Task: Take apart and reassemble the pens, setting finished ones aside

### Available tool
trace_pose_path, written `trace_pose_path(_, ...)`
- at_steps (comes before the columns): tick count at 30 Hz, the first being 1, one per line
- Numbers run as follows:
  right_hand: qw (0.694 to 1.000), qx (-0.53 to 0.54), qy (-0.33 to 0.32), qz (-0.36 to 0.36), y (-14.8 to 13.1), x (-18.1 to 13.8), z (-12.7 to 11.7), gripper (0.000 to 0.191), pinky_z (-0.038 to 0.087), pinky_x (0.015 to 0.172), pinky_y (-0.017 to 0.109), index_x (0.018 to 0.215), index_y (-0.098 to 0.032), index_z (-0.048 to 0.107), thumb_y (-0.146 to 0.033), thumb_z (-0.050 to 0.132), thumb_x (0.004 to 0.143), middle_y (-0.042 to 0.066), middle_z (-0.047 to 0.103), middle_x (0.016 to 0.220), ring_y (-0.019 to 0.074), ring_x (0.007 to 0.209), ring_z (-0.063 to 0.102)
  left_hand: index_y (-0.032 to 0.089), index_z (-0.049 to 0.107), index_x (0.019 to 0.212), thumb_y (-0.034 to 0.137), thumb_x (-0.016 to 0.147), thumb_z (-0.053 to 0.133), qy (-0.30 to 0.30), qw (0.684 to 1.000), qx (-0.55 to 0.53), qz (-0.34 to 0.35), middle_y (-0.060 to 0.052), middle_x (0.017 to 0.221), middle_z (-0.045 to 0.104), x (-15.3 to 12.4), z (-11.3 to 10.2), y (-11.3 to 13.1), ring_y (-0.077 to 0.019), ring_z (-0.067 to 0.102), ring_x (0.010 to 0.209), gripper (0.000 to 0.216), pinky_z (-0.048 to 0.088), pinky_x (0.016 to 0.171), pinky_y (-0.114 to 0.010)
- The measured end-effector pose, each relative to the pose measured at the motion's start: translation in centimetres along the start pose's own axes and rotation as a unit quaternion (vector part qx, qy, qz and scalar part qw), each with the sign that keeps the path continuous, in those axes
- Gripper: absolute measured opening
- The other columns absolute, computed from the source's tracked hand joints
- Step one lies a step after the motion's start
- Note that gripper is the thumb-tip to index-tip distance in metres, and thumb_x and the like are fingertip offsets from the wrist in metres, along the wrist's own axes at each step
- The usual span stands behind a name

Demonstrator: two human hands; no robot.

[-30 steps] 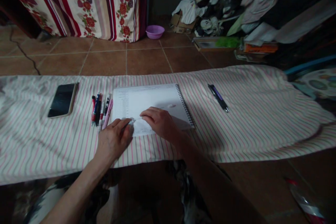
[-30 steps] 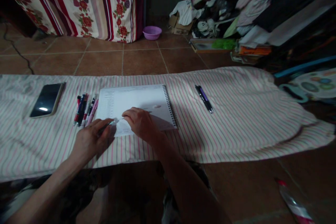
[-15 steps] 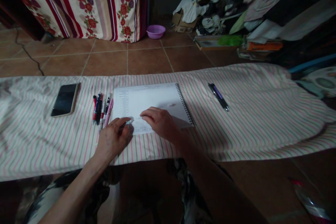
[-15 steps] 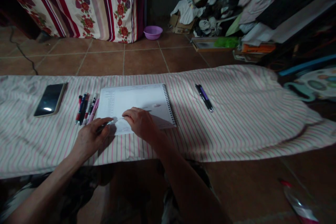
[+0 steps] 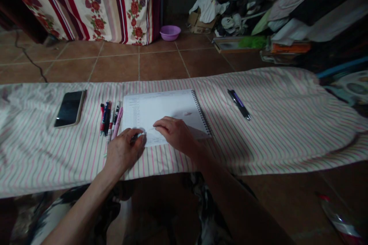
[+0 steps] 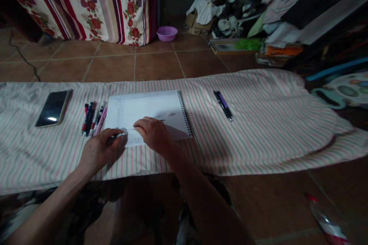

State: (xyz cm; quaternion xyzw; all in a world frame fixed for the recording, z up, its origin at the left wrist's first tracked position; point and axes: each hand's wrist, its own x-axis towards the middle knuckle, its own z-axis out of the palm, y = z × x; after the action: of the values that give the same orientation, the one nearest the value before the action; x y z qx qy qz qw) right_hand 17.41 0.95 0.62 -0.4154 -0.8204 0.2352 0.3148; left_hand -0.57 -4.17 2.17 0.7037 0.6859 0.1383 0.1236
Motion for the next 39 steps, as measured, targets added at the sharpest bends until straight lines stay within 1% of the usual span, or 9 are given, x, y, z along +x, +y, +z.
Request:
trace_pose_path(3, 1.000, 0.000, -0.001, 0.003, 0.0, -0.1, 0.0, 0.012, 0.044, 0.071, 0.024, 0.084, -0.015, 0.067, -0.014, 0.055, 0.081, 0.005, 0.069, 0.082, 0.0144, 0.077, 0.062, 0.022, 0.064, 0.097, 0.036, 0.083, 0.046, -0.011, 1.000, 0.021, -0.016, -0.003, 0.091, 0.068, 0.1, -0.1, 0.3, -0.0196, 0.064, 0.078, 0.027, 0.042, 0.061, -0.027)
trace_pose_path(6, 1.000, 0.002, -0.003, 0.000, -0.1, -0.1, 0.0, 0.013, 0.044, 0.072, 0.024, 0.085, -0.015, 0.067, -0.014, 0.055, 0.082, 0.005, 0.069, 0.082, 0.0144, 0.078, 0.062, 0.022, 0.062, 0.101, 0.036, 0.084, 0.044, -0.015, 0.999, 0.050, -0.003, -0.003, 0.096, 0.067, 0.2, -0.2, 0.4, -0.0203, 0.064, 0.080, 0.029, 0.041, 0.059, -0.027)
trace_pose_path(10, 1.000, 0.003, -0.003, 0.004, 0.0, -0.1, 0.0, 0.013, 0.044, 0.073, 0.024, 0.085, -0.015, 0.067, -0.014, 0.054, 0.082, 0.005, 0.068, 0.082, 0.0142, 0.079, 0.062, 0.022, 0.061, 0.106, 0.037, 0.086, 0.041, -0.017, 0.997, 0.071, 0.006, -0.004, 0.098, 0.067, 0.1, -0.1, 0.4, -0.0191, 0.064, 0.077, 0.032, 0.040, 0.057, -0.027)
trace_pose_path(15, 1.000, 0.006, -0.009, 0.011, -0.1, -0.1, -0.1, 0.013, 0.044, 0.072, 0.024, 0.084, -0.016, 0.067, -0.014, 0.055, 0.082, 0.005, 0.068, 0.082, 0.0138, 0.078, 0.062, 0.022, 0.063, 0.102, 0.037, 0.087, 0.039, -0.003, 0.999, 0.044, 0.026, -0.004, 0.095, 0.066, 0.2, -0.1, 0.2, -0.0175, 0.063, 0.076, 0.032, 0.041, 0.059, -0.026)
trace_pose_path(21, 1.000, 0.009, -0.014, 0.025, 0.0, -0.2, -0.1, 0.012, 0.044, 0.073, 0.025, 0.084, -0.017, 0.066, -0.013, 0.055, 0.081, 0.004, 0.068, 0.082, 0.0137, 0.079, 0.061, 0.023, 0.063, 0.101, 0.037, 0.086, 0.040, -0.004, 0.998, 0.052, 0.019, -0.004, 0.093, 0.066, 0.3, -0.1, 0.3, -0.0182, 0.063, 0.075, 0.031, 0.040, 0.056, -0.026)
trace_pose_path(25, 0.999, -0.010, -0.038, 0.006, 0.4, -0.6, 0.1, 0.013, 0.044, 0.074, 0.025, 0.084, -0.016, 0.065, -0.012, 0.054, 0.082, 0.005, 0.066, 0.084, 0.0140, 0.081, 0.060, 0.022, 0.063, 0.102, 0.037, 0.086, 0.041, -0.007, 0.998, 0.056, 0.013, -0.004, 0.094, 0.066, 0.4, -0.2, 0.4, -0.0194, 0.063, 0.076, 0.031, 0.040, 0.056, -0.027)
trace_pose_path(29, 0.998, -0.048, -0.045, -0.001, 0.7, -1.1, 0.4, 0.014, 0.044, 0.075, 0.026, 0.084, -0.015, 0.065, -0.014, 0.051, 0.085, 0.006, 0.062, 0.084, 0.0145, 0.082, 0.057, 0.022, 0.063, 0.101, 0.035, 0.085, 0.042, -0.011, 0.999, 0.047, 0.006, -0.003, 0.094, 0.066, 0.4, -0.2, 0.3, -0.0193, 0.063, 0.078, 0.029, 0.040, 0.058, -0.026)
trace_pose_path(34, 0.995, -0.083, -0.057, 0.005, 0.8, -1.2, 0.6, 0.014, 0.044, 0.076, 0.027, 0.089, -0.017, 0.064, -0.014, 0.051, 0.085, 0.005, 0.059, 0.088, 0.0148, 0.085, 0.056, 0.022, 0.063, 0.099, 0.036, 0.085, 0.043, -0.013, 1.000, 0.022, 0.013, -0.003, 0.092, 0.066, 0.4, 0.0, 0.2, -0.0198, 0.063, 0.079, 0.029, 0.042, 0.062, -0.027)
trace_pose_path(39, 0.996, -0.071, -0.061, 0.012, 0.8, -1.3, 0.5, 0.018, 0.045, 0.078, 0.027, 0.095, -0.017, 0.063, -0.012, 0.051, 0.083, 0.005, 0.059, 0.092, 0.0149, 0.086, 0.056, 0.022, 0.063, 0.096, 0.035, 0.085, 0.041, -0.013, 1.000, 0.019, 0.016, -0.003, 0.091, 0.066, 0.4, 0.0, 0.3, -0.0186, 0.063, 0.077, 0.028, 0.042, 0.062, -0.027)
